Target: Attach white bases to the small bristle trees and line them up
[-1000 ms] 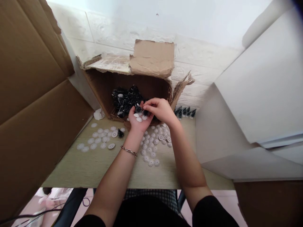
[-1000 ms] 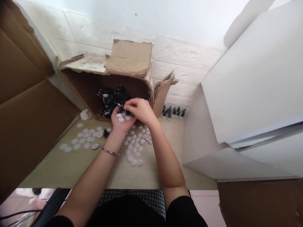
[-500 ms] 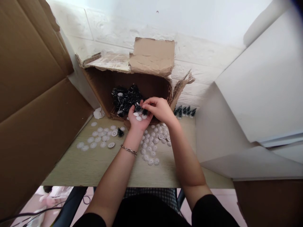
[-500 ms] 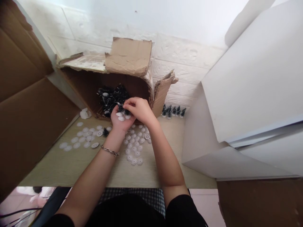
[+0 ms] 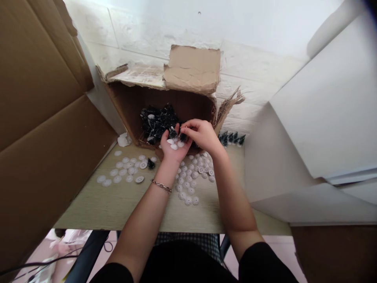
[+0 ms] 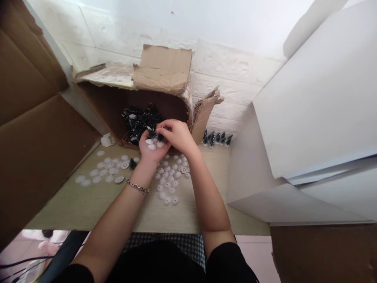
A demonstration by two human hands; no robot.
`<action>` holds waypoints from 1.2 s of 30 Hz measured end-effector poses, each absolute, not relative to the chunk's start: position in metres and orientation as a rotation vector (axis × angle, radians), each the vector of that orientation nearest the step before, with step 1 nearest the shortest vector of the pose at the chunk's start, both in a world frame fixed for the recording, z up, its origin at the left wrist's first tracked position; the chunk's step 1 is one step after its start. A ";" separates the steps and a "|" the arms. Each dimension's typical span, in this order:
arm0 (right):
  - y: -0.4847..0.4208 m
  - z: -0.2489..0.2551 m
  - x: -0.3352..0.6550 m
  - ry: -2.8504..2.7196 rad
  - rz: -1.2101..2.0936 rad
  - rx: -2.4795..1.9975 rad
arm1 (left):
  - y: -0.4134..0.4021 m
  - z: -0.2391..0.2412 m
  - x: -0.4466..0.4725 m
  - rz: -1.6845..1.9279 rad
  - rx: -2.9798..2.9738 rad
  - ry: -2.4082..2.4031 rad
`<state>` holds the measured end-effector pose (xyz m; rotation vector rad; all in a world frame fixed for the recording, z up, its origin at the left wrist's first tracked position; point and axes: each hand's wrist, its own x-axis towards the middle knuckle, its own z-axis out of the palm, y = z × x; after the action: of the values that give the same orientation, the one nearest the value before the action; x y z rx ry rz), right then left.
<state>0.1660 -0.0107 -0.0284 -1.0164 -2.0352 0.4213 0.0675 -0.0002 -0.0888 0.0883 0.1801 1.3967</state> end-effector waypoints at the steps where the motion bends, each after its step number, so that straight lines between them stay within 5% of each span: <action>1: -0.010 -0.029 0.166 -2.038 0.426 -1.024 | -0.001 -0.088 0.068 1.401 0.090 0.174; 23: -0.014 -0.029 0.158 -2.090 0.329 -1.056 | -0.001 -0.086 0.068 1.401 0.074 0.124; 36: -0.017 -0.023 0.174 -2.128 0.857 -1.071 | 0.000 -0.089 0.067 1.405 0.072 0.163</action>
<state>0.1743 -0.0166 -0.0234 -1.0713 -2.1281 0.8566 0.0669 0.0004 -0.0891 0.0716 0.1634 1.4054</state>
